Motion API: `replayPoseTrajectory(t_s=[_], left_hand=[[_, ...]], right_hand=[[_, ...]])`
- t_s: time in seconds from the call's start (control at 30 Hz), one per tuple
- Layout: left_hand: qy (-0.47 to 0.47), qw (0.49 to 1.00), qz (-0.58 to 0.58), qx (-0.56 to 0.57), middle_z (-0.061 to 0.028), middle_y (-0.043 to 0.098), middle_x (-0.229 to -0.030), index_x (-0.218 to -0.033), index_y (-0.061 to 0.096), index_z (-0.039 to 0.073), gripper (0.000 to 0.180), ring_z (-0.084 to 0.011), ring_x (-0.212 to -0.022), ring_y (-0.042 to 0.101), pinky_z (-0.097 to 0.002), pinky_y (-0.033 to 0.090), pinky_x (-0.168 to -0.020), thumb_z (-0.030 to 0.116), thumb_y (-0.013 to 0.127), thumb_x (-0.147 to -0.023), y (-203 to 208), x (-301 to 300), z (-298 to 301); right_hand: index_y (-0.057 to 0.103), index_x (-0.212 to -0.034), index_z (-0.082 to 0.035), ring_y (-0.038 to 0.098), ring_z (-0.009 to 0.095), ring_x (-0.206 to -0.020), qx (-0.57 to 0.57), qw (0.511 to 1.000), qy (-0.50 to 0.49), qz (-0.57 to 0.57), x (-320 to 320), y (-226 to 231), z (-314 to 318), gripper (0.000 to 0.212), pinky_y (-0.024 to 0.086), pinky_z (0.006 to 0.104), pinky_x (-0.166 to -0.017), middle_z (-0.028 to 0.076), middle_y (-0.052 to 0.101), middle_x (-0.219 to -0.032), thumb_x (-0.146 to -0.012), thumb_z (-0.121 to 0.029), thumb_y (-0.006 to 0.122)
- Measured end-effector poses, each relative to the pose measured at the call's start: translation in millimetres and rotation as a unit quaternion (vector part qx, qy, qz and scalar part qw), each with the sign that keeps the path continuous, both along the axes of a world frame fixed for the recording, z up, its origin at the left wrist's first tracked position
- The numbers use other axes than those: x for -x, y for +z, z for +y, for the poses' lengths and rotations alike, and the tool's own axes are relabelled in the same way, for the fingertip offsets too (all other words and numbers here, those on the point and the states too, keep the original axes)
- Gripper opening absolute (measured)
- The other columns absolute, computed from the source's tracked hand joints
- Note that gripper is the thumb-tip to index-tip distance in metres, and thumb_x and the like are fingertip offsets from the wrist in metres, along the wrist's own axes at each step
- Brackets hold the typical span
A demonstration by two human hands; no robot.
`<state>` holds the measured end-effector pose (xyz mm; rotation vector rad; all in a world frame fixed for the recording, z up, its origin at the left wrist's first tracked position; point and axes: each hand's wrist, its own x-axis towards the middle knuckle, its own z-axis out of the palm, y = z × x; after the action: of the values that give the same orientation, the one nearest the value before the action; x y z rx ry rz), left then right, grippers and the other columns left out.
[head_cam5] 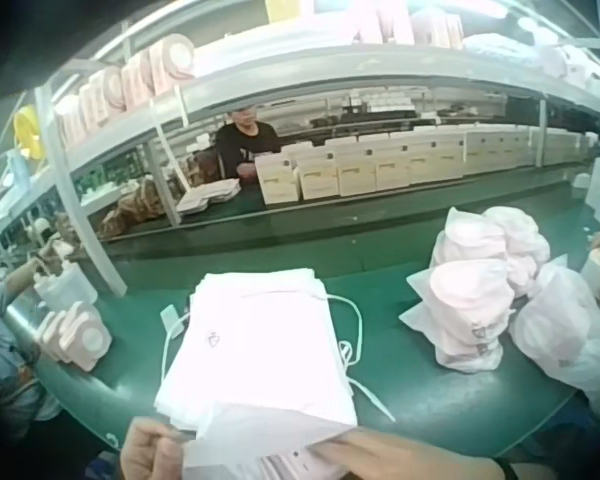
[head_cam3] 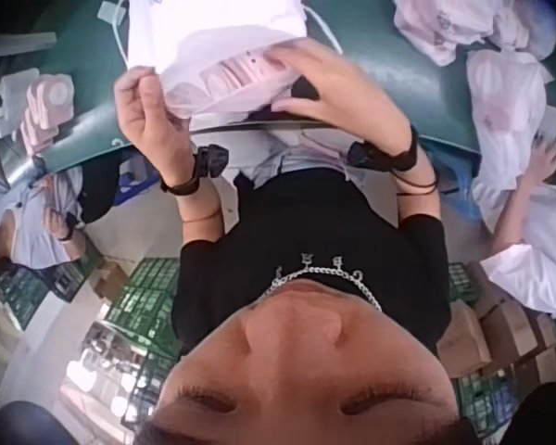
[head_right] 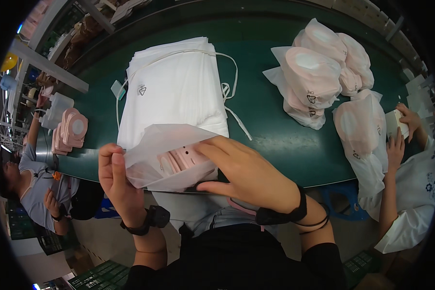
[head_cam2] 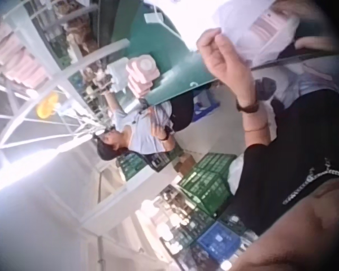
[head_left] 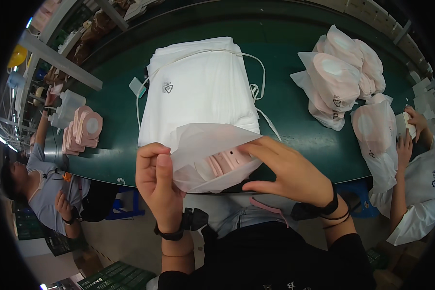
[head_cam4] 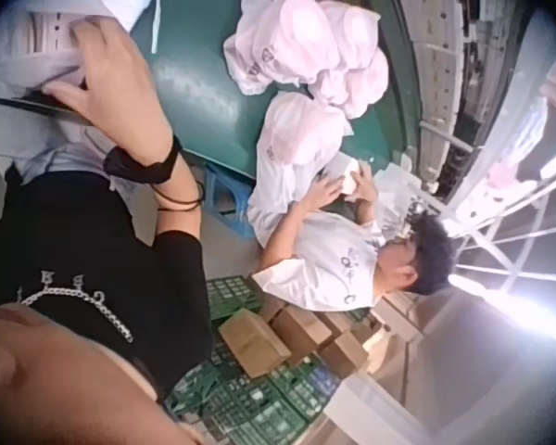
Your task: Placing pink electronic fan units into white protective plastic bags on an assembly line.
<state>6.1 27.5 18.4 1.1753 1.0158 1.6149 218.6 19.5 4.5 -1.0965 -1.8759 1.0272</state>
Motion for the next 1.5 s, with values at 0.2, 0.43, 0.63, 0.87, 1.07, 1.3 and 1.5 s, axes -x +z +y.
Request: replayPoseTrajectory(t_s=[0.2,0.43,0.63,0.87,1.07,1.3,1.5], left_hand=[[-0.049,0.994,0.070,-0.071,-0.0001,0.051,-0.077,-0.096,0.051,0.001,0.010,-0.0022,-0.065,0.045,-0.0153,0.035,-0.058,0.010,0.052,-0.092,36.3,-0.5,-3.5],[-0.101,0.988,-0.005,-0.117,-0.0047,0.054,-0.081,-0.097,0.051,-0.001,0.017,-0.0083,-0.071,0.053,-0.0177,0.039,-0.065,0.011,0.058,-0.088,69.9,-15.2,-14.5],[-0.224,0.961,0.008,-0.164,-0.0110,0.055,-0.093,-0.102,0.049,-0.002,0.022,-0.0115,-0.074,0.056,-0.0207,0.043,-0.069,0.014,0.056,-0.089,51.7,-9.2,-15.4],[-0.249,0.947,-0.071,0.188,-0.0132,0.049,-0.120,-0.130,0.037,0.001,0.045,-0.0201,-0.112,0.047,-0.0329,0.041,-0.092,0.033,0.039,-0.098,-105.1,-24.2,-20.5],[-0.431,0.767,-0.281,0.383,-0.0145,0.045,-0.131,-0.135,0.032,0.001,0.058,-0.0248,-0.122,0.042,-0.0380,0.037,-0.101,0.043,0.038,-0.096,-89.7,-60.7,-47.1],[-0.222,0.960,0.155,0.075,-0.0053,0.053,-0.125,-0.121,0.045,0.006,0.043,-0.0221,-0.110,0.055,-0.0432,0.044,-0.094,0.019,0.064,-0.084,-60.7,-4.4,-36.1],[-0.209,0.718,0.551,-0.370,-0.0079,0.056,-0.111,-0.106,0.055,0.007,0.030,-0.0237,-0.105,0.056,-0.0445,0.043,-0.095,0.018,0.061,-0.079,-17.5,-8.6,-40.1]], right_hand=[[0.064,-0.083,-0.002,0.058,0.022,-0.094,-0.233,0.952,0.146,-0.134,-5.4,23.2,3.9,0.018,0.048,0.0337,-0.079,0.005,0.058,-0.099,-0.069,-0.009,0.073],[0.063,-0.073,-0.002,0.060,0.024,-0.083,-0.411,0.906,0.020,0.095,31.0,63.7,13.0,0.016,0.048,0.0360,-0.077,0.008,0.061,-0.087,-0.064,-0.004,0.076],[0.063,-0.073,-0.003,0.059,0.025,-0.071,-0.049,0.933,0.176,0.309,30.4,29.0,4.8,0.015,0.048,0.0303,-0.067,0.016,0.060,-0.087,-0.067,-0.004,0.077],[0.069,-0.079,-0.007,0.058,0.018,-0.062,-0.032,0.879,0.057,0.473,19.2,50.4,-20.5,0.019,0.045,0.0276,-0.055,0.010,0.066,-0.075,-0.062,-0.002,0.078],[0.038,-0.067,-0.009,0.039,0.014,-0.044,-0.165,0.849,0.024,0.502,26.1,79.9,-23.4,0.030,0.033,0.0229,-0.033,0.005,0.040,-0.057,-0.084,-0.018,0.061],[0.058,-0.080,-0.003,0.047,0.011,-0.057,-0.088,0.915,-0.210,0.333,-47.4,21.2,-15.2,0.011,0.041,0.0244,-0.054,0.003,0.049,-0.067,-0.081,-0.014,0.062],[0.063,-0.100,0.003,0.057,0.021,-0.082,0.046,0.999,-0.009,-0.011,-32.6,4.7,-15.4,0.035,0.045,0.0303,-0.073,0.012,0.062,-0.090,-0.068,-0.010,0.072]])
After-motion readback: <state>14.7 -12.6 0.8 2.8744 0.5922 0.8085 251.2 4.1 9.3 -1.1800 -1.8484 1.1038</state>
